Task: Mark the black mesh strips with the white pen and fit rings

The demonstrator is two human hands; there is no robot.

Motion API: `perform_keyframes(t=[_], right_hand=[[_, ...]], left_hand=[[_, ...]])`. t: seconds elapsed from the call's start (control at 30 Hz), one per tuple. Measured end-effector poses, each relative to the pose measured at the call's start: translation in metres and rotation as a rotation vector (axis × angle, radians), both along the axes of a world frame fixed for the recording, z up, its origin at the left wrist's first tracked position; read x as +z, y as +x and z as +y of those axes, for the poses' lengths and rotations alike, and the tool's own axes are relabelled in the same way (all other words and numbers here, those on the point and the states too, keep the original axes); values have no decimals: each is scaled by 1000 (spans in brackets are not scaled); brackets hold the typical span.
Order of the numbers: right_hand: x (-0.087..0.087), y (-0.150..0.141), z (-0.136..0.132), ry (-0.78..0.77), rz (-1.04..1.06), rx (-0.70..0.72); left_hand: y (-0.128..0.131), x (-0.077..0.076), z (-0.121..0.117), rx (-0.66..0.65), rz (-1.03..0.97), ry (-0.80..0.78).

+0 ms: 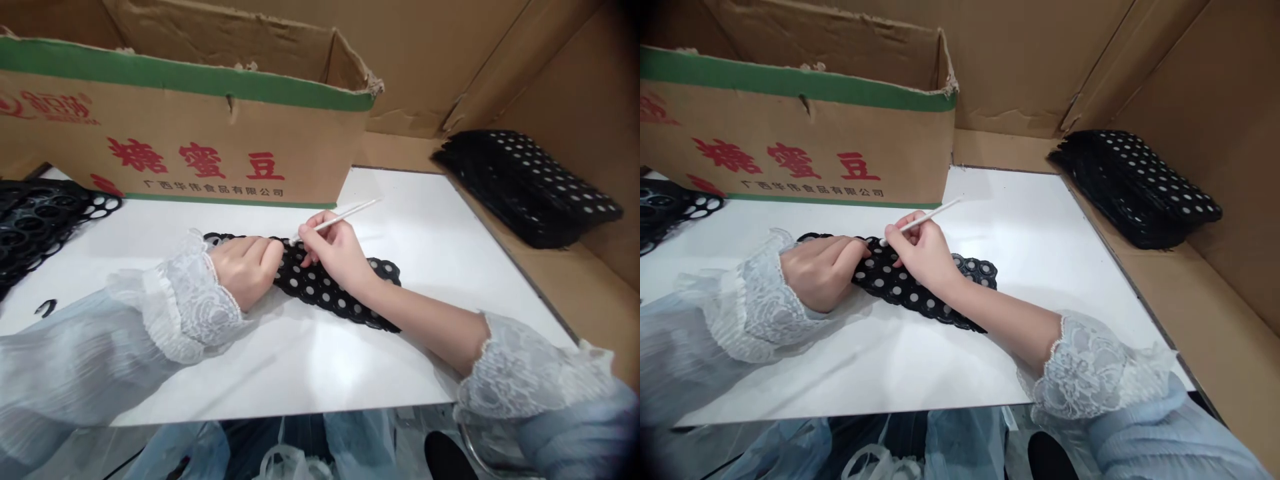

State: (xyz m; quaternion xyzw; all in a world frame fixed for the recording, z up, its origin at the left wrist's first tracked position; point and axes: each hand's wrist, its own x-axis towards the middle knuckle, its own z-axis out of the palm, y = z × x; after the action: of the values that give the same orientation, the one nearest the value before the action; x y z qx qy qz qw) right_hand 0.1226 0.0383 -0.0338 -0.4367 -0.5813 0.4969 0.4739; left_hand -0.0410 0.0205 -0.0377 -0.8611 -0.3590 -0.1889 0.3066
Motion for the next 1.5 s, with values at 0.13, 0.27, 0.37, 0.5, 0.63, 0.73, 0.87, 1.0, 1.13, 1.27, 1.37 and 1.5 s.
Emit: perform_keyframes(t=[0.13,0.27,0.37,0.5,0.63,0.73,0.87,1.0,1.13,1.27,1.37,1.5], right_hand=[[-4,0,-1,-47,-16,-5],[-3,2,-2,-55,-63,-25],[-3,2,-2,-63,-83,-41],[-4,3,-1,-55,-122,-37],[-4,2,-3,-2,-151,-31],[-4,2,-7,87,-215,-34],[-2,1,-14,212,-356,-13],[1,0,-16,266,-436,47],[-1,1,-13,172,-347,-20],[-4,3,-11,48,-153,-66],[-5,4,-11,66,-200,-48],[-5,3,-13,115,-278,-60]], left_hand=[[-8,-7,7,-56,-20,-28],[-10,-10,10,-46,-6,-17],[-9,-9,10,-47,-13,-8],[-7,-8,9,-33,-22,-5],[-6,-8,9,-12,-23,-3],[-5,-9,9,-18,-39,14],[-5,-9,9,-28,-32,25],[-5,-6,7,-13,2,-1],[-8,-6,6,44,25,-75],[-11,-9,7,-12,-9,-81],[-12,-10,8,-19,-25,-65],[-11,-8,8,-13,-15,-72]])
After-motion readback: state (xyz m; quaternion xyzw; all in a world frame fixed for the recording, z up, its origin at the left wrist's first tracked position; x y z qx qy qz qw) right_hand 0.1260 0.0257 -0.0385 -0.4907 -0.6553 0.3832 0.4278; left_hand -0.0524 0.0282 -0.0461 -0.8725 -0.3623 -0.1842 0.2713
